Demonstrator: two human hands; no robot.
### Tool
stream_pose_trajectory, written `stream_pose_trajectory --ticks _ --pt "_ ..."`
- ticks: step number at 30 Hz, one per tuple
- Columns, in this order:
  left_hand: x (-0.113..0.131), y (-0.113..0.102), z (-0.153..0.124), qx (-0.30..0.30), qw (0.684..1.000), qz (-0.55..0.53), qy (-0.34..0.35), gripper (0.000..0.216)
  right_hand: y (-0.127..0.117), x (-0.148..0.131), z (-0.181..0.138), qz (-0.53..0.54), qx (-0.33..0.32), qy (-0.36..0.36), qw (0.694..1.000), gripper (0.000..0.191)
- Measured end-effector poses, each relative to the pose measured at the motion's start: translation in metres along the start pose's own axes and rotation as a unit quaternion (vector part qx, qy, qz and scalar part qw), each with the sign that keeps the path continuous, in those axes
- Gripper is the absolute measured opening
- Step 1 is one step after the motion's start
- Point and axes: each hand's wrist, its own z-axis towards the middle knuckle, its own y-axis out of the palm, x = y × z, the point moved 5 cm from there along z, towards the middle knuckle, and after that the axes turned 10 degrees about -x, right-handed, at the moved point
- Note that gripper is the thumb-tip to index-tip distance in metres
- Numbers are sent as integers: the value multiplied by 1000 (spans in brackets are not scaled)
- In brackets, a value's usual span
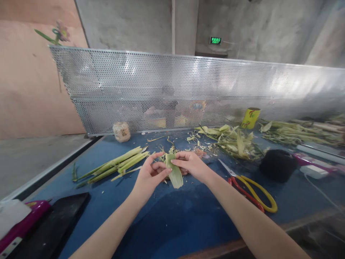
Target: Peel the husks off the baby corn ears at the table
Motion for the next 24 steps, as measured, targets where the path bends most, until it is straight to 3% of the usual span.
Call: stream_pose_trajectory --ticks 9,17,24 --pt "3 -4 2 36 999 40 0 51 0 2 2 14 0 -16 1000 22" --pt "26 -1 11 74 991 113 -11 50 -2 -5 1 40 12 -42 998 24" --pt "24 2 16 102 990 97 13 54 -4 -10 -1 32 33 -55 997 26"
